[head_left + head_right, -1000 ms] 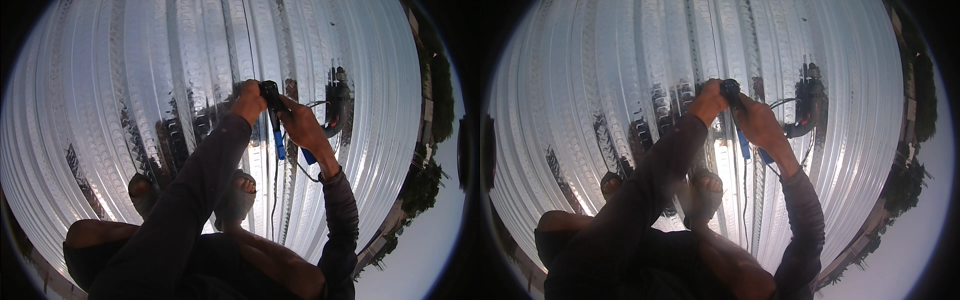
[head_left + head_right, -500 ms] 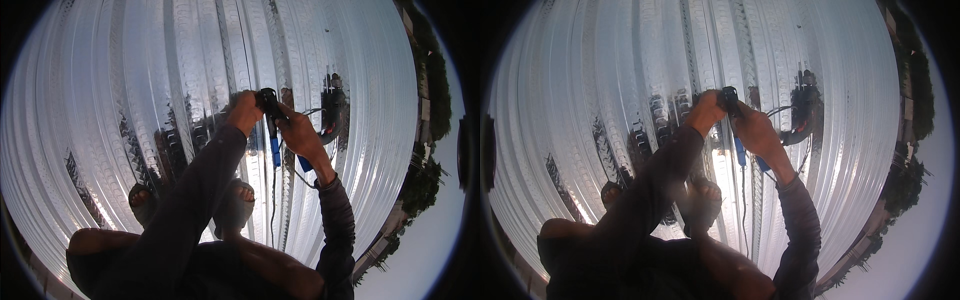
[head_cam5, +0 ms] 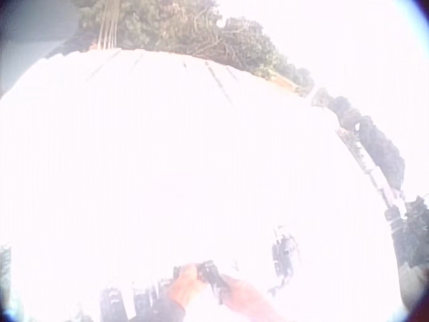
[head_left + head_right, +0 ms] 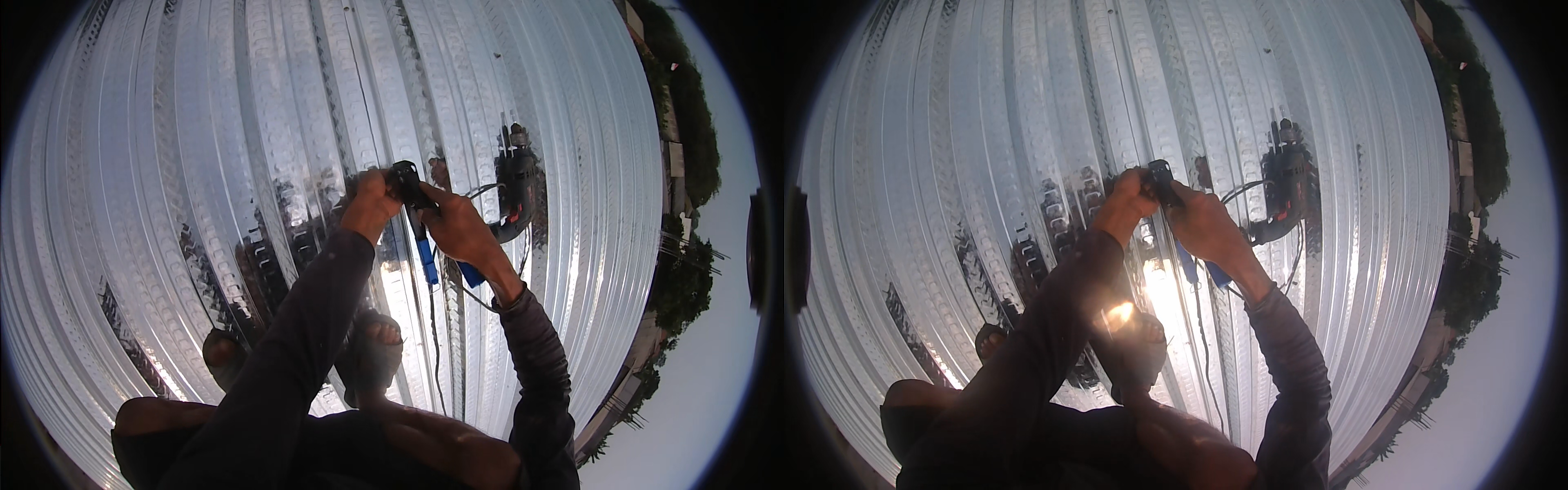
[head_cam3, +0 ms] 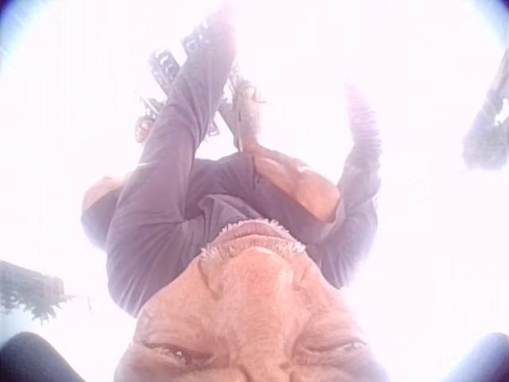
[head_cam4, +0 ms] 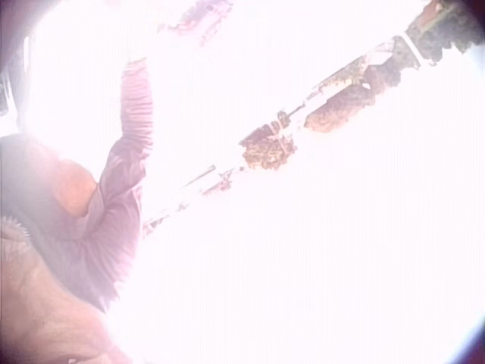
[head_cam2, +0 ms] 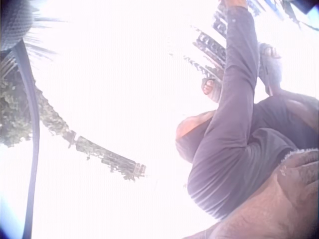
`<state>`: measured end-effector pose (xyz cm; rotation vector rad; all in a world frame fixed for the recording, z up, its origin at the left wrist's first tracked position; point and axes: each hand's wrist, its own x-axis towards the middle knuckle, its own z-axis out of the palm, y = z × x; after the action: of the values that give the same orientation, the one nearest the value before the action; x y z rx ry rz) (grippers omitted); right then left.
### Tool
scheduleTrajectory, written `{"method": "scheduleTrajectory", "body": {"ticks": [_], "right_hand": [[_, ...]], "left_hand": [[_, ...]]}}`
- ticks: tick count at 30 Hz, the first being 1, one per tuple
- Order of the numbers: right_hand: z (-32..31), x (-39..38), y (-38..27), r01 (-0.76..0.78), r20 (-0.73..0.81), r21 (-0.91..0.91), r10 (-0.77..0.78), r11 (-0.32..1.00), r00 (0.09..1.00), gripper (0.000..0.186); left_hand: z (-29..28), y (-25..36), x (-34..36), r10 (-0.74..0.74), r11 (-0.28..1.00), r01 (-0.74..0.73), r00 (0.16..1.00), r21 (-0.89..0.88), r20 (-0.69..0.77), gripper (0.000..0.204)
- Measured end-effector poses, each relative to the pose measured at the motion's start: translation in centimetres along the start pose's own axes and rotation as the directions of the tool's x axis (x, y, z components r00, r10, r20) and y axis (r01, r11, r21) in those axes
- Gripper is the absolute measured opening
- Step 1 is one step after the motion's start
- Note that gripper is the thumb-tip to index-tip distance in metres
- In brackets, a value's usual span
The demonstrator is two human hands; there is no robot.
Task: The person walks on a corrugated metal roof, uses a power drill to fasten sheets, and secures them with a crimping tool. The person moves along the roof surface, drills holes, and crimps fasteners to attach the metal sheets.
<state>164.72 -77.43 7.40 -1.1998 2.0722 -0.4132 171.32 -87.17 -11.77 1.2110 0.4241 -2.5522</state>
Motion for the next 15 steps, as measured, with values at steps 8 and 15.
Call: {"method": "scheduleTrajectory", "body": {"ticks": [8,15], "right_hand": [[-1.0,-0.3,-0.7,-0.104,0.086,0.067,0.098,0.992,0.991,0.046],[-1.5,0.1,0.1,-0.303,0.178,0.297,0.259,0.906,0.949,0.047]], "left_hand": [[-1.6,0.0,1.1,-0.01,0.998,0.016,0.995,-0.061,0.101,0.022],[-0.8,-0.1,0.7,-0.01,0.999,0.012,0.999,-0.047,0.037,0.022]]}}
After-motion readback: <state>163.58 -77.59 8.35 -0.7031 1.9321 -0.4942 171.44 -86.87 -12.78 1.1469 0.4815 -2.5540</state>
